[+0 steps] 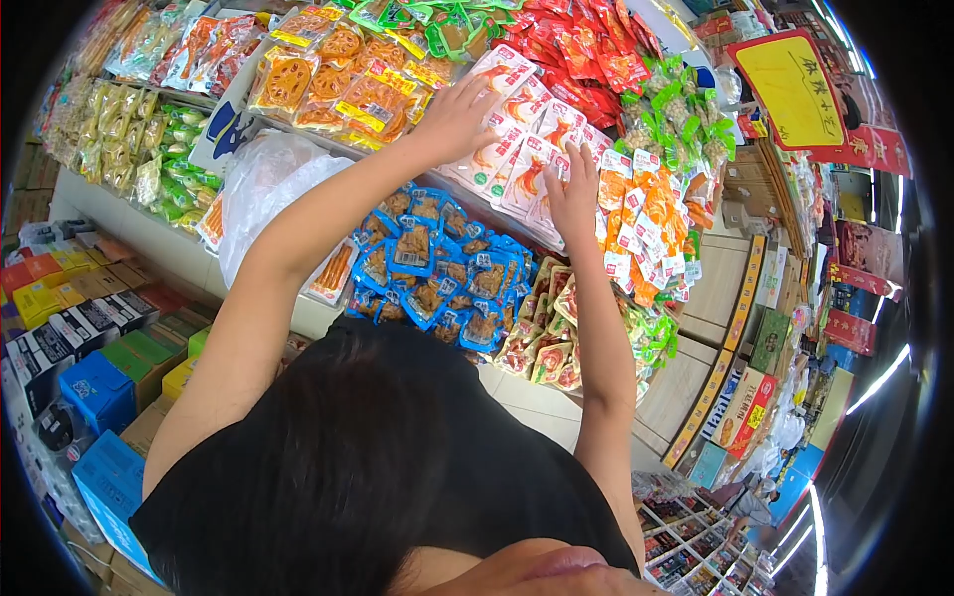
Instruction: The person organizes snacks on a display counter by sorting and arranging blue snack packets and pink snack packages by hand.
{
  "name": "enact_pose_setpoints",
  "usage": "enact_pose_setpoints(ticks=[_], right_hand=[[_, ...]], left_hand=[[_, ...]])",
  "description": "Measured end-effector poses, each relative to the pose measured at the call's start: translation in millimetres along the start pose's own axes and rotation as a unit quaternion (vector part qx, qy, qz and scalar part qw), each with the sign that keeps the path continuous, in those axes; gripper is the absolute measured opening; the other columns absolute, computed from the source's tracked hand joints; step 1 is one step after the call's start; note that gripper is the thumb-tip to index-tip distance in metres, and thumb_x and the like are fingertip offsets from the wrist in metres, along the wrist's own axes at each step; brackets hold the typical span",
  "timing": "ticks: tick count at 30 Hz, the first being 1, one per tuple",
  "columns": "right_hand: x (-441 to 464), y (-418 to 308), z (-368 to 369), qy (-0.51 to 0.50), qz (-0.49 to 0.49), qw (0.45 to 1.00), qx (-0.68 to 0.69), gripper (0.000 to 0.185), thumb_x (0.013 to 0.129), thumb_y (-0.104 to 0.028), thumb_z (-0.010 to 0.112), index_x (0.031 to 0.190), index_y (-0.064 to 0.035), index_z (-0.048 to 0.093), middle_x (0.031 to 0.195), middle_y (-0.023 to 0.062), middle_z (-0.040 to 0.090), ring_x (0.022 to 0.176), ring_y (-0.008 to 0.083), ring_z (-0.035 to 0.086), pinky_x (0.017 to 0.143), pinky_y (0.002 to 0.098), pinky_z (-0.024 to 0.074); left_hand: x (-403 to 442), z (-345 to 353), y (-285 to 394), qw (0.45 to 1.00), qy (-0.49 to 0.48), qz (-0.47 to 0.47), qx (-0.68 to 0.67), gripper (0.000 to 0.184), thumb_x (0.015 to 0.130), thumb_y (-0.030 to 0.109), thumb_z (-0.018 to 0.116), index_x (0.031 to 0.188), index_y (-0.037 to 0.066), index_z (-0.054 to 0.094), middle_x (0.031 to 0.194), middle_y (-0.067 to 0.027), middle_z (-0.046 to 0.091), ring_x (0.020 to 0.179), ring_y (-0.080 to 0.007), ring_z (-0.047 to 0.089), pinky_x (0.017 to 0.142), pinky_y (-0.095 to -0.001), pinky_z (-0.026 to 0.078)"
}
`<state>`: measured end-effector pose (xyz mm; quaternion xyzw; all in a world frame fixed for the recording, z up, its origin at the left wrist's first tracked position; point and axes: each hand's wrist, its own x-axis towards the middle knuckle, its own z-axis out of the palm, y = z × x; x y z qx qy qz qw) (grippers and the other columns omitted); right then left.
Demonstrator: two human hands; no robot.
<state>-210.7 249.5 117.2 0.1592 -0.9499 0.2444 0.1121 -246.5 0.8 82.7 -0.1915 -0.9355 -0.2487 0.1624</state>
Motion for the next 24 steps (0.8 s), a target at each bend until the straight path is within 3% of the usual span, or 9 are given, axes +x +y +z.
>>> enact_pose_setpoints(ticks=[4, 10, 11, 15, 24], right_hand=[[31.7, -3.6, 7.2, 0.006, -0.028, 1.000, 0.004, 0.051, 0.090, -0.026, 0.061, 0.133, -0.0022, 0.048, 0.141, 0.0280, 0.040, 0.133, 0.0418, 0.036, 0.110, 0.0472, 0.0285], [73.1, -4.9, 38.2, -0.018, -0.065, 0.996, -0.054, 0.053, 0.088, -0.028, 0.061, 0.133, -0.0026, 0.048, 0.144, 0.0199, 0.042, 0.134, 0.0382, 0.036, 0.109, 0.0497, 0.0293], [78.1, -4.7, 43.9, -0.023, -0.076, 0.995, -0.066, 0.054, 0.090, -0.033, 0.059, 0.135, -0.0056, 0.048, 0.146, 0.0153, 0.041, 0.136, 0.0370, 0.034, 0.109, 0.0539, 0.0280], [78.5, -8.4, 52.3, -0.085, -0.050, 0.986, -0.137, 0.054, 0.092, -0.040, 0.055, 0.138, -0.0117, 0.048, 0.145, 0.0102, 0.044, 0.138, 0.0347, 0.032, 0.108, 0.0618, 0.0239], [72.1, -2.8, 39.4, -0.089, -0.072, 0.982, -0.147, 0.049, 0.093, -0.039, 0.055, 0.136, -0.0154, 0.050, 0.143, 0.0089, 0.047, 0.136, 0.0316, 0.036, 0.109, 0.0570, 0.0251]], left_hand=[[20.0, 6.7, -10.8, 0.998, -0.031, -0.043, 0.026, 0.071, 0.083, 0.043, 0.066, 0.140, 0.007, 0.043, 0.149, -0.0179, 0.034, 0.140, -0.0360, 0.027, 0.112, -0.0496, 0.026], [25.2, 18.6, -18.1, 0.997, -0.062, -0.054, -0.002, 0.075, 0.084, 0.051, 0.063, 0.140, 0.006, 0.042, 0.148, -0.0189, 0.034, 0.139, -0.0343, 0.029, 0.110, -0.0536, 0.026], [23.5, 18.8, -18.2, 0.996, -0.063, -0.056, 0.000, 0.075, 0.084, 0.051, 0.063, 0.140, 0.006, 0.042, 0.148, -0.0189, 0.034, 0.139, -0.0343, 0.029, 0.110, -0.0536, 0.026], [14.8, 11.3, -11.6, 0.997, -0.068, -0.043, 0.005, 0.074, 0.084, 0.051, 0.062, 0.140, 0.006, 0.042, 0.147, -0.0187, 0.036, 0.137, -0.0346, 0.033, 0.110, -0.0514, 0.028], [23.5, -1.2, -1.4, 0.994, -0.091, -0.053, -0.039, 0.069, 0.084, 0.047, 0.064, 0.134, 0.003, 0.048, 0.142, -0.0208, 0.040, 0.131, -0.0359, 0.038, 0.109, -0.0430, 0.032]])
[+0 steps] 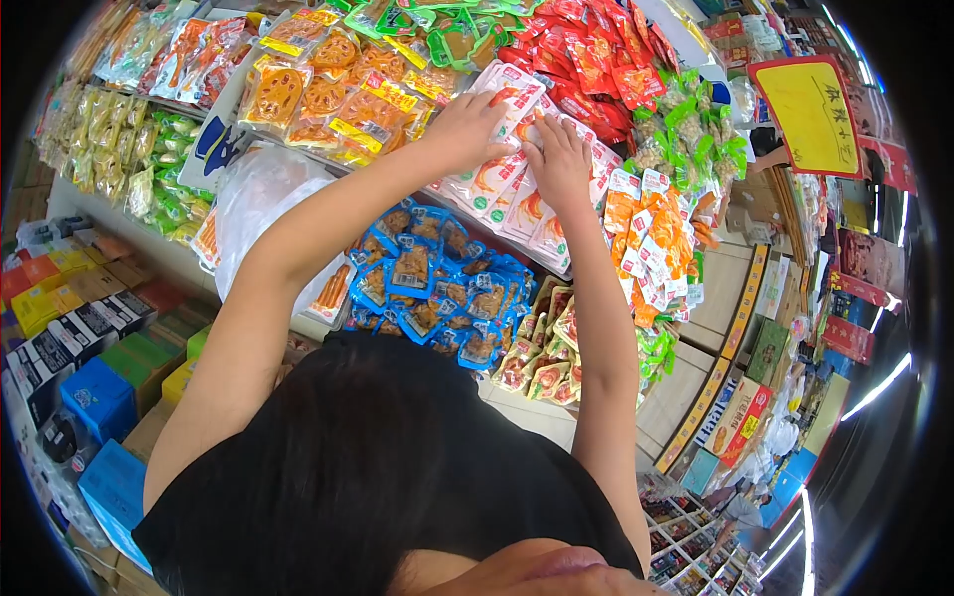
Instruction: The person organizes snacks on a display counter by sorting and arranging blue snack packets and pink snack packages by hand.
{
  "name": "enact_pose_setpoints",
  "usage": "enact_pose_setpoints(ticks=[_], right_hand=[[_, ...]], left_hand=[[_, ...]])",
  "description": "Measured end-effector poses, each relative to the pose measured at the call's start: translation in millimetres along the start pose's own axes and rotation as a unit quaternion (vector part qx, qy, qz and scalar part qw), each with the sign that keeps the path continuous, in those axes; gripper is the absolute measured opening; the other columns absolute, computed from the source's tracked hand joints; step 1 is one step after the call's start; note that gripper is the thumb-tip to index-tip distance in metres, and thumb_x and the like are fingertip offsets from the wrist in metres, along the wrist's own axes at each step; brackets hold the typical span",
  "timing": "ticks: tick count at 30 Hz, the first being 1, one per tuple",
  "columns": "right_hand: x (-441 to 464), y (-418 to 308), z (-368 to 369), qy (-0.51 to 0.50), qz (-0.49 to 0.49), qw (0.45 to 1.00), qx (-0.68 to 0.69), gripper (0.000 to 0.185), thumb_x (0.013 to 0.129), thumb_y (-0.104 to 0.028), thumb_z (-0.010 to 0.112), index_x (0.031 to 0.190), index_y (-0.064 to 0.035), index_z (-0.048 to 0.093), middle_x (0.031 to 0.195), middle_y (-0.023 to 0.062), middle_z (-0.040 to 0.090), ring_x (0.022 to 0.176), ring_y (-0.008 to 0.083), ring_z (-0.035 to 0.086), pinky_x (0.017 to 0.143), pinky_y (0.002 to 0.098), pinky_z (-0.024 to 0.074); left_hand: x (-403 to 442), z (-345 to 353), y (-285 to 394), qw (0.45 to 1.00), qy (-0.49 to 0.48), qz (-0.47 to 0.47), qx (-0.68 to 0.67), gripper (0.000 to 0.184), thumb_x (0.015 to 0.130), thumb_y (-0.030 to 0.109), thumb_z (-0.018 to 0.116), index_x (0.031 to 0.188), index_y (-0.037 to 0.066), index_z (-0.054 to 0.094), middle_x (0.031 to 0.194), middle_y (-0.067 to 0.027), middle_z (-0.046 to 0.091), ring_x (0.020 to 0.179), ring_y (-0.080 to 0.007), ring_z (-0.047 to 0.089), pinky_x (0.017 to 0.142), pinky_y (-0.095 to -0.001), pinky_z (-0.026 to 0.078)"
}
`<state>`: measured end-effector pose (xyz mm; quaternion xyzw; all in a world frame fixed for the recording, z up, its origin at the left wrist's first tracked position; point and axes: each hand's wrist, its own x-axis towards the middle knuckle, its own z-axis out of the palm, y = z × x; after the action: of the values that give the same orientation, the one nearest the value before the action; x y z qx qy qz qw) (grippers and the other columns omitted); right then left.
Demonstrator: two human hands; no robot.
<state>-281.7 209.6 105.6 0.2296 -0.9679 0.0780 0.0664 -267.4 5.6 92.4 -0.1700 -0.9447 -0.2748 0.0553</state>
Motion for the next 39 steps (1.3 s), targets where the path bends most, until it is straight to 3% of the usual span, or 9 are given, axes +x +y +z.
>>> enact_pose_setpoints(ticks=[4, 10, 15, 18, 19, 20, 24, 30, 39], right_hand=[[-1.7, 0.7, -2.4, -0.009, 0.005, 1.000, 0.007, 0.047, 0.093, -0.038, 0.055, 0.134, -0.0134, 0.052, 0.142, 0.0087, 0.048, 0.135, 0.0310, 0.039, 0.110, 0.0555, 0.0250], [-1.6, 2.9, -0.7, -0.001, -0.003, 0.999, 0.052, 0.044, 0.092, -0.034, 0.057, 0.129, -0.0094, 0.055, 0.141, 0.0127, 0.048, 0.131, 0.0327, 0.043, 0.108, 0.0532, 0.0286], [-7.3, -3.0, 2.8, 0.063, 0.018, 0.997, 0.040, 0.051, 0.091, -0.036, 0.059, 0.134, -0.0090, 0.051, 0.143, 0.0174, 0.044, 0.135, 0.0372, 0.037, 0.107, 0.0528, 0.0299], [-14.6, 1.2, 8.7, 0.026, 0.022, 0.999, 0.013, 0.055, 0.091, -0.040, 0.058, 0.137, -0.0108, 0.048, 0.144, 0.0175, 0.043, 0.136, 0.0385, 0.033, 0.108, 0.0521, 0.0293], [-15.0, 6.0, 16.0, 0.053, 0.011, 0.998, 0.039, 0.057, 0.088, -0.042, 0.060, 0.135, -0.0119, 0.049, 0.141, 0.0183, 0.044, 0.135, 0.0378, 0.035, 0.105, 0.0608, 0.0283], [-13.0, 5.9, 17.2, 0.060, 0.028, 0.997, 0.031, 0.057, 0.088, -0.042, 0.060, 0.135, -0.0119, 0.049, 0.141, 0.0183, 0.044, 0.135, 0.0378, 0.035, 0.105, 0.0608, 0.0283], [-17.3, 2.5, 14.4, 0.105, 0.014, 0.990, 0.088, 0.054, 0.087, -0.040, 0.060, 0.132, -0.0113, 0.051, 0.137, 0.0163, 0.048, 0.131, 0.0350, 0.040, 0.103, 0.0586, 0.0318], [-36.9, -13.8, 1.1, 0.154, 0.035, 0.986, 0.057, 0.049, 0.087, -0.035, 0.062, 0.129, -0.0107, 0.053, 0.137, 0.0145, 0.048, 0.129, 0.0341, 0.042, 0.103, 0.0548, 0.0327], [-55.2, -40.8, -44.2, 0.249, 0.004, 0.942, 0.226, 0.037, 0.088, -0.024, 0.061, 0.121, -0.0060, 0.058, 0.124, 0.0149, 0.058, 0.121, 0.0337, 0.049, 0.102, 0.0452, 0.0360]], left_hand=[[-2.3, 8.4, 1.3, 0.997, 0.043, 0.049, 0.033, 0.070, 0.080, 0.053, 0.066, 0.129, 0.005, 0.052, 0.136, -0.0179, 0.046, 0.122, -0.0378, 0.045, 0.103, -0.0469, 0.037], [-5.0, 7.4, 9.2, 0.999, 0.025, 0.022, 0.027, 0.068, 0.082, 0.047, 0.066, 0.132, 0.004, 0.049, 0.139, -0.0198, 0.043, 0.125, -0.0385, 0.041, 0.108, -0.0469, 0.033], [-8.4, 5.2, 13.3, 1.000, 0.007, 0.002, 0.021, 0.071, 0.082, 0.048, 0.066, 0.135, 0.005, 0.046, 0.142, -0.0194, 0.040, 0.130, -0.0395, 0.036, 0.109, -0.0480, 0.030], [-10.9, 8.0, 13.6, 1.000, 0.016, 0.004, 0.019, 0.072, 0.082, 0.046, 0.066, 0.137, 0.005, 0.045, 0.143, -0.0197, 0.039, 0.132, -0.0401, 0.035, 0.110, -0.0487, 0.029], [-10.6, 8.8, 13.5, 1.000, 0.018, 0.004, 0.014, 0.072, 0.082, 0.046, 0.066, 0.137, 0.006, 0.045, 0.144, -0.0199, 0.038, 0.133, -0.0405, 0.034, 0.110, -0.0492, 0.029], [-10.4, 8.4, 13.7, 1.000, 0.013, 0.023, 0.010, 0.072, 0.082, 0.046, 0.066, 0.137, 0.006, 0.045, 0.144, -0.0199, 0.038, 0.133, -0.0405, 0.034, 0.110, -0.0492, 0.029], [-5.6, 14.2, 8.3, 0.997, 0.034, 0.044, 0.055, 0.068, 0.082, 0.041, 0.066, 0.138, 0.008, 0.045, 0.142, -0.0217, 0.040, 0.131, -0.0405, 0.037, 0.111, -0.0495, 0.028], [-10.2, 6.8, 12.5, 0.993, 0.056, 0.096, 0.037, 0.066, 0.081, 0.036, 0.070, 0.135, 0.007, 0.047, 0.141, -0.0216, 0.040, 0.130, -0.0388, 0.038, 0.109, -0.0489, 0.029], [-31.4, -25.7, 35.6, 0.988, 0.088, 0.123, -0.024, 0.059, 0.083, 0.027, 0.070, 0.134, 0.008, 0.049, 0.142, -0.0184, 0.040, 0.131, -0.0362, 0.036, 0.108, -0.0475, 0.030]])
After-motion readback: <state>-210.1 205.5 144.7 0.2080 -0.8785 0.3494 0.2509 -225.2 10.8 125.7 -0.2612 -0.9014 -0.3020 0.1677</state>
